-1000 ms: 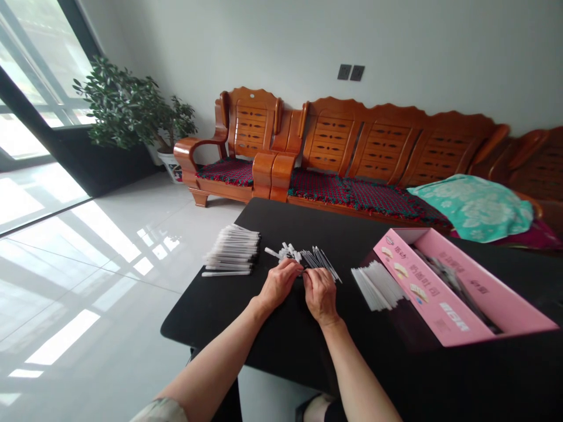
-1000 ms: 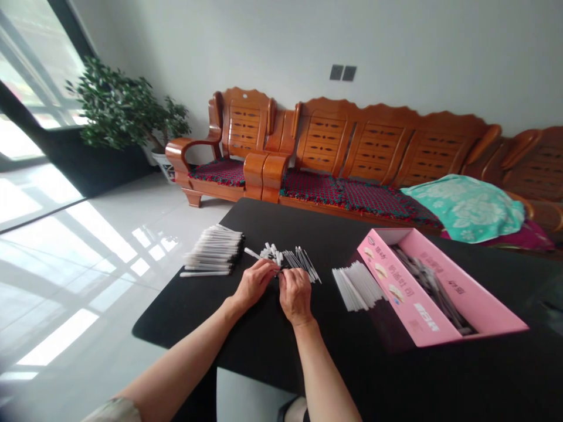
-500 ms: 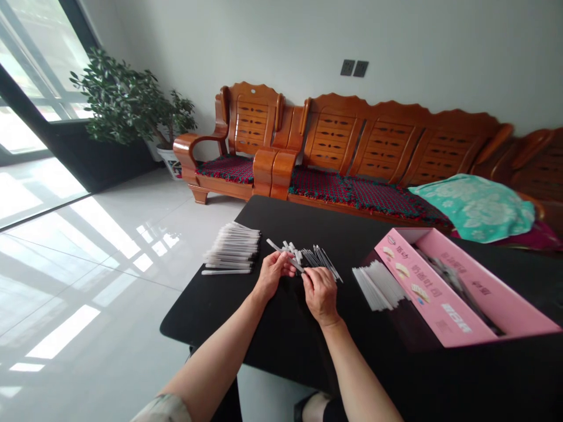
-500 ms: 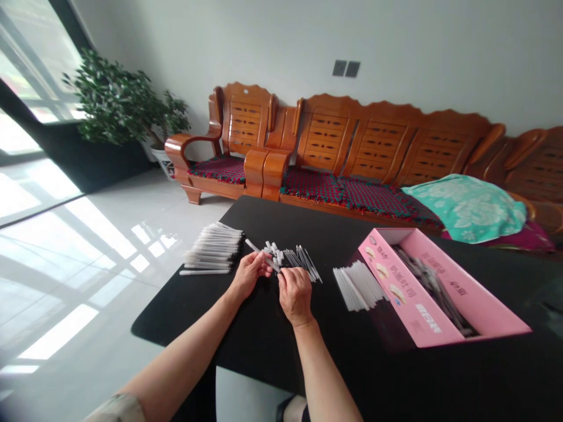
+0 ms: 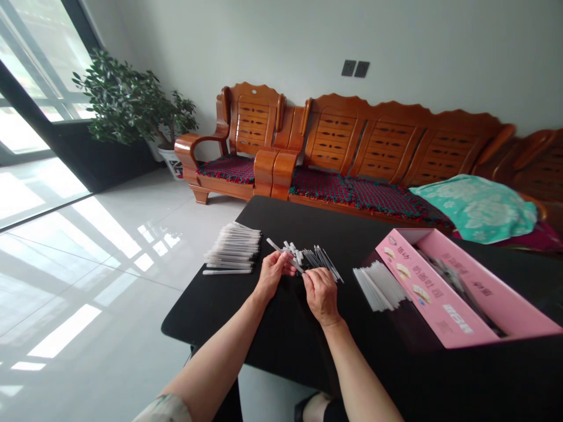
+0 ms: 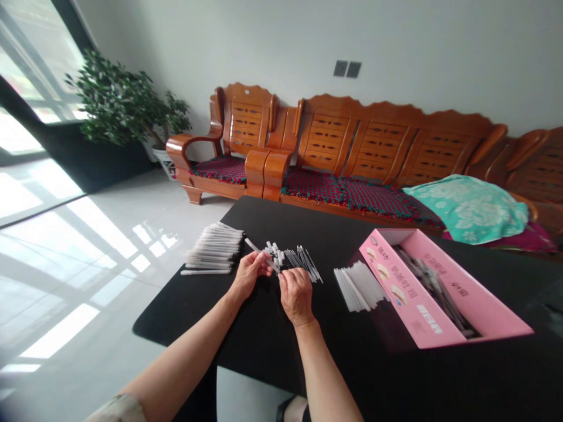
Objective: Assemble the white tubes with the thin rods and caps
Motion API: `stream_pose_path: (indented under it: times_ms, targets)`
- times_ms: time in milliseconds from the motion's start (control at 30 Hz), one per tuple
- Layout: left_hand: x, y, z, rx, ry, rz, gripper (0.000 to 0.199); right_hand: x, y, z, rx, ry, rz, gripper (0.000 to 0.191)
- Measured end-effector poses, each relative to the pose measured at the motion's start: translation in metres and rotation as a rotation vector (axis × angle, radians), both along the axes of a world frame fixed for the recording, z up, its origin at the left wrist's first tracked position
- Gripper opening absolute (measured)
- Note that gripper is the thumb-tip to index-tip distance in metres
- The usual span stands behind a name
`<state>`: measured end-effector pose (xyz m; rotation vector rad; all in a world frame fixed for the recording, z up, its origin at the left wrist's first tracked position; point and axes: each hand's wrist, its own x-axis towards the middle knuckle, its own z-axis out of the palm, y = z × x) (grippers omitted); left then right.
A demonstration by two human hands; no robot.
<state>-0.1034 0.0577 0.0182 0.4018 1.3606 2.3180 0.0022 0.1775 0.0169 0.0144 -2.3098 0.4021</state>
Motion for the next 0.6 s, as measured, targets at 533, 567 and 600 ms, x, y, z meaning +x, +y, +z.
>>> stream_pose_path:
  times_ms: [533,567,600]
  targets:
    - [0.0,0.0,-0.0013,-0.013,0.004,0.005,0.044,-0.0013,0.0013,-0.0022,-0.074,0.024,-0.026,0.009]
    - [0.0,0.0,-0.0012,-0.012,0.004,0.004,0.044,-0.0014,0.0014,-0.0023,-0.075,0.024,-0.026,0.01]
    - [0.0,-0.0001,-0.0012,-0.012,0.005,0.005,0.044,-0.0015,0.0015,-0.0023,-0.068,0.021,-0.02,0.011]
